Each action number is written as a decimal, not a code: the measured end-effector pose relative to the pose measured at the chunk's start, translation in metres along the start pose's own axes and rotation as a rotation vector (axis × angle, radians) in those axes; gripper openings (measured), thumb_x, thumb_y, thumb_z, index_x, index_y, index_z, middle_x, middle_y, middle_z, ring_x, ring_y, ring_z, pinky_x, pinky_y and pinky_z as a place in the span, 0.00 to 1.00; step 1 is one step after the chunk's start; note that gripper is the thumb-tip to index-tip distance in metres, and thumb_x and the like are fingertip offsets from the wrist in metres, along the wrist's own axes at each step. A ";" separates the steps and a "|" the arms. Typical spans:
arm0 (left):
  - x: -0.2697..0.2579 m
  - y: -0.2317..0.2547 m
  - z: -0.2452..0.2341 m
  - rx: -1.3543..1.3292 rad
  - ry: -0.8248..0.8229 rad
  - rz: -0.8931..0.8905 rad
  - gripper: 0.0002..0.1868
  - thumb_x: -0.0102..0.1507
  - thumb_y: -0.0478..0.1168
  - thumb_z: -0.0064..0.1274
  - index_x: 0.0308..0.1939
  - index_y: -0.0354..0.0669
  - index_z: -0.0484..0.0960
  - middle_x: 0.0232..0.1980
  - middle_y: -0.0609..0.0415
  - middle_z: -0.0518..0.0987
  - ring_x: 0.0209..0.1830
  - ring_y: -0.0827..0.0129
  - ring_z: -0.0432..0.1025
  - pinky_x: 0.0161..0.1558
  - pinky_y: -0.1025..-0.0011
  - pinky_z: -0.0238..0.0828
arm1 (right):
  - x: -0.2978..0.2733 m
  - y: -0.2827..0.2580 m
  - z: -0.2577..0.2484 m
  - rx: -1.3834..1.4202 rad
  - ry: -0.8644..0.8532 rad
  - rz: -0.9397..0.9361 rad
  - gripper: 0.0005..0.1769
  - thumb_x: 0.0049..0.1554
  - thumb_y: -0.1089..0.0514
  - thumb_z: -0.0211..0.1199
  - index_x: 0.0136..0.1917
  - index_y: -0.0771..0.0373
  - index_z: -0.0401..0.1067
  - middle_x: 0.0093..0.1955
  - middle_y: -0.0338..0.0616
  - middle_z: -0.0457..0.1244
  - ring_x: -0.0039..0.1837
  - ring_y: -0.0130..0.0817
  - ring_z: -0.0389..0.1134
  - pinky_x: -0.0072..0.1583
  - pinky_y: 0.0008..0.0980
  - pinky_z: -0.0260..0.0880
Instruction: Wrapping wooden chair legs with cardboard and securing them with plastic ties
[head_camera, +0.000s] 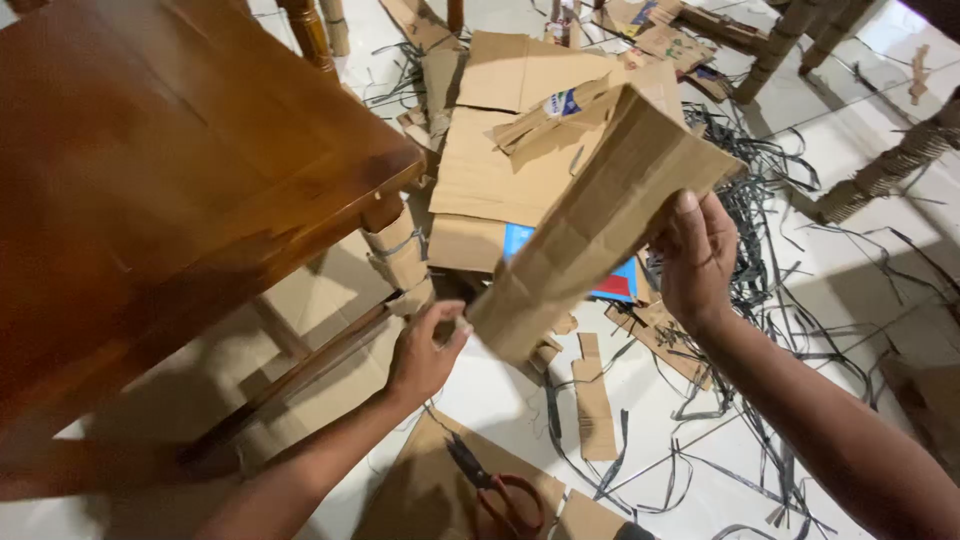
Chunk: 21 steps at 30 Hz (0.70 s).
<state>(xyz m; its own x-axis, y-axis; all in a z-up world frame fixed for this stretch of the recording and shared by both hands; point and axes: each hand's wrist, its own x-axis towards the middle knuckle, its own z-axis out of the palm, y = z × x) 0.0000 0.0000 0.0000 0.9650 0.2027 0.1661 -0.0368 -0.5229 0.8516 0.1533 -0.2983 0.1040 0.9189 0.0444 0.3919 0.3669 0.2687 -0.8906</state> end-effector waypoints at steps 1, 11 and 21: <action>-0.002 0.008 -0.004 0.004 0.010 -0.004 0.17 0.64 0.43 0.57 0.56 0.44 0.82 0.48 0.43 0.83 0.53 0.46 0.79 0.46 0.56 0.82 | -0.008 -0.017 0.021 0.007 -0.009 0.001 0.13 0.70 0.49 0.54 0.47 0.59 0.64 0.32 0.42 0.59 0.33 0.24 0.55 0.39 0.23 0.53; -0.021 0.026 -0.005 -0.439 -0.166 -0.206 0.29 0.59 0.55 0.67 0.56 0.43 0.82 0.54 0.44 0.84 0.61 0.54 0.74 0.58 0.53 0.74 | -0.061 0.022 0.053 0.045 -0.359 0.317 0.18 0.69 0.49 0.52 0.42 0.62 0.68 0.26 0.39 0.55 0.31 0.27 0.59 0.41 0.26 0.62; -0.032 0.043 -0.045 -0.494 -0.187 -0.358 0.18 0.61 0.50 0.65 0.44 0.41 0.81 0.34 0.51 0.81 0.38 0.68 0.73 0.44 0.66 0.73 | -0.084 0.029 0.070 -0.038 -0.267 0.626 0.21 0.64 0.50 0.63 0.35 0.61 0.64 0.27 0.35 0.49 0.29 0.25 0.53 0.35 0.25 0.58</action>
<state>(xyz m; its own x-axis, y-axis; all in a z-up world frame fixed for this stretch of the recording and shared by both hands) -0.0442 0.0079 0.0537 0.9671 0.1232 -0.2225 0.2238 0.0028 0.9746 0.0772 -0.2271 0.0610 0.8941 0.4180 -0.1609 -0.2130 0.0807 -0.9737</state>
